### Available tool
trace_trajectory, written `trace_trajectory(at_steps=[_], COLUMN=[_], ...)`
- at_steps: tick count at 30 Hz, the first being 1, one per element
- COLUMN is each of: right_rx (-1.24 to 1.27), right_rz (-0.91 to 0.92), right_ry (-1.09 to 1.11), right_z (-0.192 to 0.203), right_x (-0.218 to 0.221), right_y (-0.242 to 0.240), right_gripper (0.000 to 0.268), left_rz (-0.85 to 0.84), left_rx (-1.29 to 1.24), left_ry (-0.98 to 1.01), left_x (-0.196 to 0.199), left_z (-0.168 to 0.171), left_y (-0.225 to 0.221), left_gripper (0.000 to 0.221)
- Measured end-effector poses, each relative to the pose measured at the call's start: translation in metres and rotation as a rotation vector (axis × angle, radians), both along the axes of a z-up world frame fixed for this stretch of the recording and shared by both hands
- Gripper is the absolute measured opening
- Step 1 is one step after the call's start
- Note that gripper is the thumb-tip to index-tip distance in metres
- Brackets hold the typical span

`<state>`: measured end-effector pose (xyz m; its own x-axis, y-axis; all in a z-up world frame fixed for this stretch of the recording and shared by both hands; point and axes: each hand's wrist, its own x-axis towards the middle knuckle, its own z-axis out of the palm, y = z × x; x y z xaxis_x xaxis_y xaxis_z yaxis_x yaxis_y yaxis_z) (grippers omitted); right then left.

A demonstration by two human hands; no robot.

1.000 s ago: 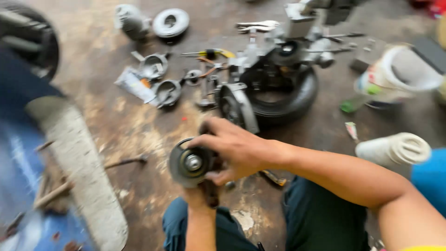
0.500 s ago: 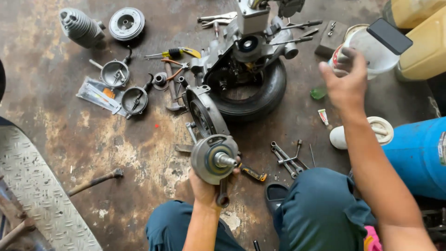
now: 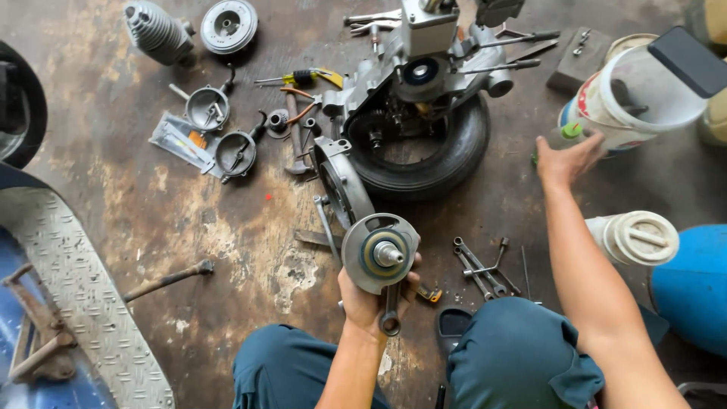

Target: Inspecting, lubricating, and cleaning a motorcycle crankshaft and engine housing.

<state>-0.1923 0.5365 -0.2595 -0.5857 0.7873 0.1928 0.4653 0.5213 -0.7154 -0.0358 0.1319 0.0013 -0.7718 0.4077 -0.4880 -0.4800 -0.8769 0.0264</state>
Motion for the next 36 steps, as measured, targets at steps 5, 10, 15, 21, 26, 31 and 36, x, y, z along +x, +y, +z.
trace_trajectory(at_steps=[5, 10, 15, 21, 26, 31, 36], right_rx=[0.026, -0.021, 0.314, 0.08, -0.336, -0.274, 0.281], right_rz=[0.012, 0.057, 0.31, 0.73, 1.293, 1.643, 1.64], right_ry=[0.103, 0.108, 0.361, 0.386, 0.33, 0.024, -0.626], right_z=[-0.026, 0.0, 0.036, 0.202, 0.287, 0.333, 0.376], right_x=[-0.01, -0.005, 0.013, 0.077, 0.103, 0.112, 0.122], right_y=[0.01, -0.009, -0.03, -0.094, -0.129, -0.153, -0.191], right_gripper=[0.083, 0.064, 0.075, 0.046, 0.046, 0.057, 0.087], left_rz=[0.017, 0.015, 0.059, 0.151, 0.17, 0.224, 0.261], left_rx=[-0.067, -0.098, -0.135, -0.124, -0.024, 0.044, 0.062], left_ry=[0.026, 0.005, -0.021, 0.126, 0.105, 0.19, 0.14], left_x=[0.009, 0.022, 0.025, 0.037, 0.038, 0.041, 0.043], left_z=[-0.013, -0.027, -0.021, -0.021, -0.008, -0.005, -0.014], left_y=[0.0, 0.004, 0.011, 0.006, -0.001, -0.01, -0.02], left_gripper=[0.054, 0.057, 0.069, 0.098, 0.087, 0.087, 0.084])
